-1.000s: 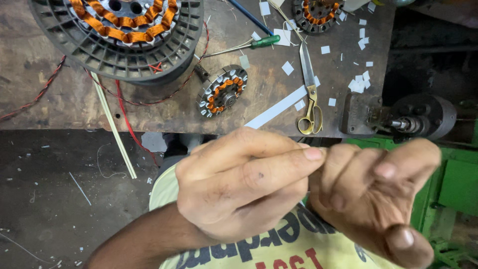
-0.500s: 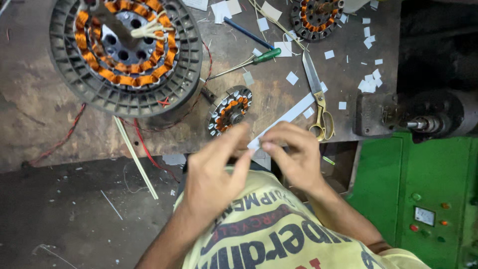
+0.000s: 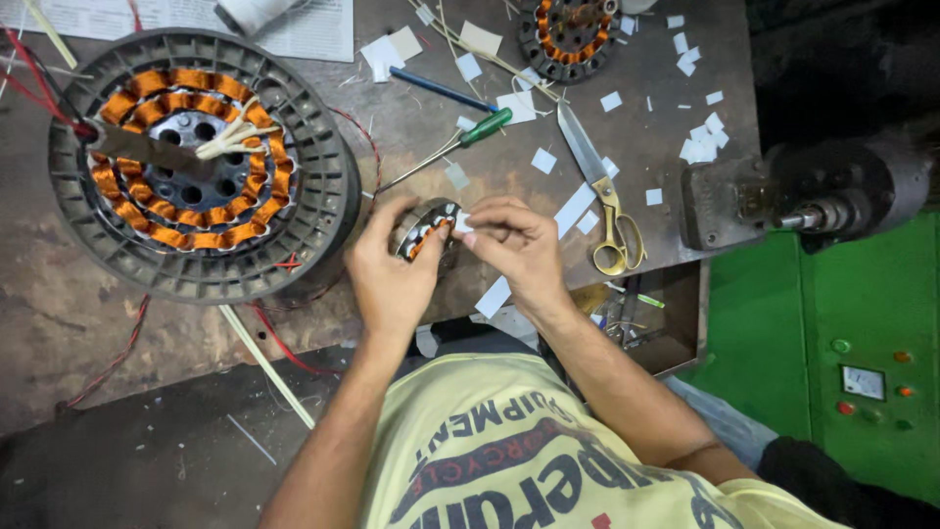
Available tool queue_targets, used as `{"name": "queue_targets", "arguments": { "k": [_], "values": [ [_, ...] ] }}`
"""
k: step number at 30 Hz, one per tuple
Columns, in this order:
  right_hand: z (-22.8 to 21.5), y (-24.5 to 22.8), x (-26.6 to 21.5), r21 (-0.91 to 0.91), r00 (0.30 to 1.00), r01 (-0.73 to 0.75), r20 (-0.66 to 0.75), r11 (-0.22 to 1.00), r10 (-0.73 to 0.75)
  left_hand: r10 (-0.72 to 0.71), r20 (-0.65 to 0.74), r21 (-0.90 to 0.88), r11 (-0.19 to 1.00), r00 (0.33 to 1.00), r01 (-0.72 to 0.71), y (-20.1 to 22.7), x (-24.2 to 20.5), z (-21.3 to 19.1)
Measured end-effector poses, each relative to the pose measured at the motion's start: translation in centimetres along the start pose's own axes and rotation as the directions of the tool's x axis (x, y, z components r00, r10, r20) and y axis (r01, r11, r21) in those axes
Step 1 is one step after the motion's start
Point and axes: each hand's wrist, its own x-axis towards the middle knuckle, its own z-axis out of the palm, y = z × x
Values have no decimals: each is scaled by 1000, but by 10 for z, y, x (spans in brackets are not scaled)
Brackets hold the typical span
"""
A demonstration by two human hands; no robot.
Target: The person cuts small rectangular pieces from a white strip using scissors and places them into the slots of a circular motor stator component. The person repeats this process multiple times, handling the stator and the white strip throughout the clip.
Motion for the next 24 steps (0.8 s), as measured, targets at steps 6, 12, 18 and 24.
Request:
{"name": "queue_targets", "arguments": {
  "k": [6, 12, 18, 24],
  "values": [
    [22, 8, 0, -196, 997, 78, 12, 977, -77, -75, -40, -166, 984, 996, 67, -16, -18, -1],
    [45, 13, 4, -423, 973, 196, -28, 885, -229, -61, -16, -152, 987, 998, 58, -18, -14, -8],
    [35, -13, 9, -571, 986, 168, 82, 804, -148, -10, -77, -138, 990, 997, 0, -12, -12, -12],
    [3, -26, -2, -482, 995, 22, -75, 876, -67, -228, -69, -207, 956, 971, 210, -7, -9, -10]
  ]
}}
